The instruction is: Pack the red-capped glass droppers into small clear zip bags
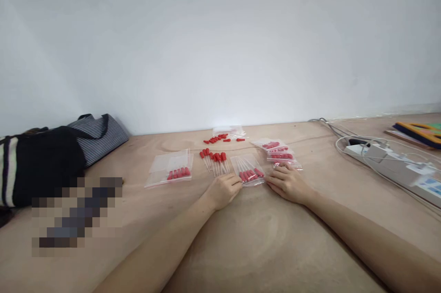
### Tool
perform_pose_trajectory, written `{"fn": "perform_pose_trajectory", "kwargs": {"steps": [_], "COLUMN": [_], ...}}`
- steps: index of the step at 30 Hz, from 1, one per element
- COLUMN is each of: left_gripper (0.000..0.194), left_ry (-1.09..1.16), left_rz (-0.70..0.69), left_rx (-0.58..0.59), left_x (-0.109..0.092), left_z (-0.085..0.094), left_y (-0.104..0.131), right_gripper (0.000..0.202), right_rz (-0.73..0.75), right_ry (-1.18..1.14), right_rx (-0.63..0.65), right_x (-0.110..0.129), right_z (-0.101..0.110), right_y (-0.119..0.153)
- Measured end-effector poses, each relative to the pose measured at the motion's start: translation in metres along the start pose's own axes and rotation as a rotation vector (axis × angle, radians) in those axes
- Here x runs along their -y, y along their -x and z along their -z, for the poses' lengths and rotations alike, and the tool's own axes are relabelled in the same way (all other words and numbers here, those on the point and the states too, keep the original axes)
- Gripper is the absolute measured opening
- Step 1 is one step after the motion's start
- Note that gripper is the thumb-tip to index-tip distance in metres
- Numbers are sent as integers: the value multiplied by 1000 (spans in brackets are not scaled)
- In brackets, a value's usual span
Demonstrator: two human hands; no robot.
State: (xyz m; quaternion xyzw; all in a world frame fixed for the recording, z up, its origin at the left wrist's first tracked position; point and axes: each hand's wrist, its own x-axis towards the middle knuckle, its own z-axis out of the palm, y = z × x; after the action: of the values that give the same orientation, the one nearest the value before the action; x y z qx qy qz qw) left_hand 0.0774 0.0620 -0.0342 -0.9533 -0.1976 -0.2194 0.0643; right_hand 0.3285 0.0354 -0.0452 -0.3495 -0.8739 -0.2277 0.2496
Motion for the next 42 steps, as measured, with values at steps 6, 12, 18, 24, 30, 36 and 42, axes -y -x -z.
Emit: {"fn": "perform_pose_trajectory", "kwargs": {"steps": [6, 12, 18, 24, 30, 36, 42], "left_gripper": [18, 11, 21, 24, 20, 22, 18], "left_ry": [-75, -158, -231, -252, -266, -274, -274], "left_rz": [-21, -27, -93, -128, -199, -240, -254], "left_rx": [-25, -68, -137, -238, -319, -366, -389], "left_x": [6, 8, 13, 17, 20, 19, 16], "left_z": [1, -1, -11, -9, -6, -6, -7], "left_y": [-1, -7, -10, -9, -12, -14, -13], "right_gripper": [24, 21, 25, 19, 19, 15, 10], "right_rz": [121, 95, 130, 221, 263, 226, 195], "right_ry": [50, 21, 117, 162, 182, 230, 249], "right_rx": [-67, -76, -79, -143, -195, -239, -278], "right_x": [-10, -11, -8, -9, -6, 0, 8], "right_z": [-6, -7, -12, -16, -15, -12, -13], "right_y": [-3, -7, -15, -20, -21, -21, -26]}}
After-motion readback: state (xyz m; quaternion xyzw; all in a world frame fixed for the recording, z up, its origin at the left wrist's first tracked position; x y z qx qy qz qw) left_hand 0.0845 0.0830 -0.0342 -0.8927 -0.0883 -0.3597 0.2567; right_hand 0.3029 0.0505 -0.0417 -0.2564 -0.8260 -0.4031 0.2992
